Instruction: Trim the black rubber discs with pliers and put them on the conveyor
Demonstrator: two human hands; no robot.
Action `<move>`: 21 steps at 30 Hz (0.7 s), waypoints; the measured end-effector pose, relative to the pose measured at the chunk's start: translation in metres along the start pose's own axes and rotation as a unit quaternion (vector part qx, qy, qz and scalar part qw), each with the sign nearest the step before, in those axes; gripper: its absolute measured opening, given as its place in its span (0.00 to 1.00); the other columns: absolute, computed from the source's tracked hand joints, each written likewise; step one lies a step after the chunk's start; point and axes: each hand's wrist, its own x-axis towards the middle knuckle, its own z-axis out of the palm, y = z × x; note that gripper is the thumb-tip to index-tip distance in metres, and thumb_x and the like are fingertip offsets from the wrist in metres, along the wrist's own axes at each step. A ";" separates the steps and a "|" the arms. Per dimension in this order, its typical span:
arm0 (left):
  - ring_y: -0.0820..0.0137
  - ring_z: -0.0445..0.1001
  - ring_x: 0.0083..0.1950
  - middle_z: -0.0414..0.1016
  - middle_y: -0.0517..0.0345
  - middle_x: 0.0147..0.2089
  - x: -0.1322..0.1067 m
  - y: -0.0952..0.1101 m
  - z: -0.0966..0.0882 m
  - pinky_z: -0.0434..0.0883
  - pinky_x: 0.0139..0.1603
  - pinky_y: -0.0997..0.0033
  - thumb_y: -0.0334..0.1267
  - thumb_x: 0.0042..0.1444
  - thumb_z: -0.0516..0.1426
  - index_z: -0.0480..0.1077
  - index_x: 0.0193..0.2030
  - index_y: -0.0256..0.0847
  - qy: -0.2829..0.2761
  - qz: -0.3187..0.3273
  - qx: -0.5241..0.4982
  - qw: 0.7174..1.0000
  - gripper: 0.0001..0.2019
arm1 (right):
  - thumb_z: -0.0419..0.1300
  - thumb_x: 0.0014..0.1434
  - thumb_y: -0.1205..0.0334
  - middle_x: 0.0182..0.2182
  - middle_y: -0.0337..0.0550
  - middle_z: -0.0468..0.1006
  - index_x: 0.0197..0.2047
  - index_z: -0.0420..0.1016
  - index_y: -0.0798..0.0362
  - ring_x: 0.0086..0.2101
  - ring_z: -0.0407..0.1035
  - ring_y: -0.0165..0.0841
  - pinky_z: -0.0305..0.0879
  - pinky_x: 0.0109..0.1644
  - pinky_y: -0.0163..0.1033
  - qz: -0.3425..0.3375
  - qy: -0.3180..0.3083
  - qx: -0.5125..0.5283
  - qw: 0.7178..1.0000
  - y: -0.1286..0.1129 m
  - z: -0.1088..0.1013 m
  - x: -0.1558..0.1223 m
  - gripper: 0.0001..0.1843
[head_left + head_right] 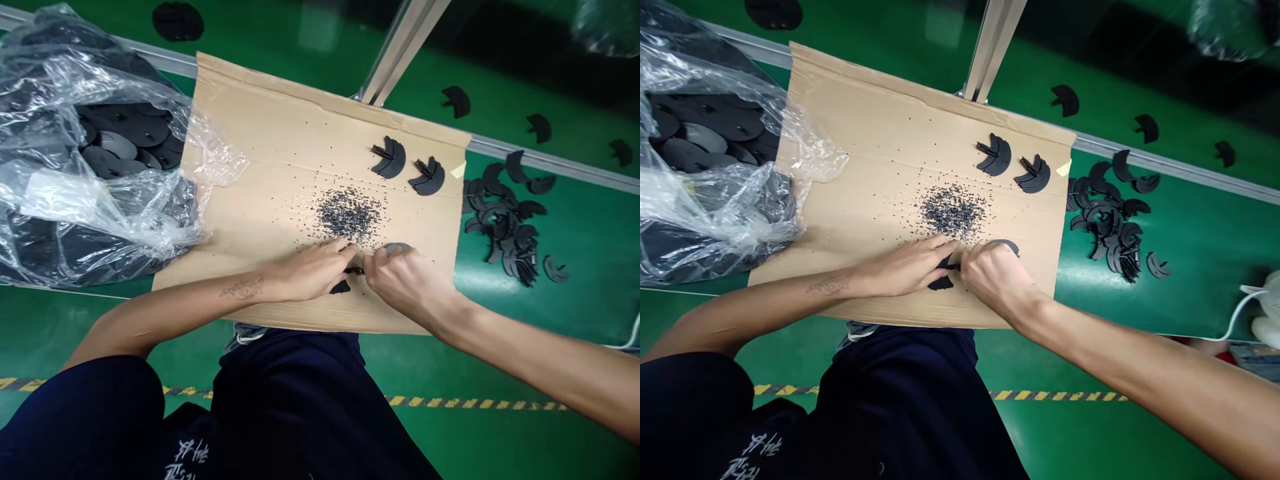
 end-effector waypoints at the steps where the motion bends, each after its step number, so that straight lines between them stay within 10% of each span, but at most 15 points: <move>1: 0.60 0.71 0.55 0.68 0.45 0.57 0.001 0.000 0.000 0.72 0.53 0.62 0.32 0.65 0.53 0.61 0.58 0.37 -0.001 0.001 -0.001 1.000 0.15 | 0.45 0.58 0.82 0.25 0.48 0.74 0.35 0.69 0.59 0.23 0.69 0.37 0.47 0.24 0.38 0.000 -0.009 0.006 1.000 0.000 0.000 0.001 0.15; 12: 0.61 0.72 0.48 0.76 0.51 0.44 0.006 -0.005 -0.019 0.69 0.50 0.61 0.32 0.63 0.55 0.68 0.45 0.37 0.004 0.080 0.091 0.993 0.04 | 0.47 0.56 0.82 0.29 0.54 0.77 0.40 0.73 0.63 0.32 0.74 0.41 0.56 0.29 0.40 0.007 -0.132 0.033 0.991 -0.011 -0.014 0.010 0.16; 21: 0.67 0.76 0.54 0.78 0.57 0.55 0.012 -0.015 -0.027 0.69 0.55 0.66 0.26 0.56 0.61 0.68 0.59 0.44 -0.010 0.108 -0.056 0.992 0.24 | 0.46 0.58 0.85 0.36 0.57 0.81 0.46 0.77 0.64 0.38 0.77 0.42 0.64 0.35 0.41 0.031 -0.165 0.170 0.971 -0.011 -0.020 0.010 0.22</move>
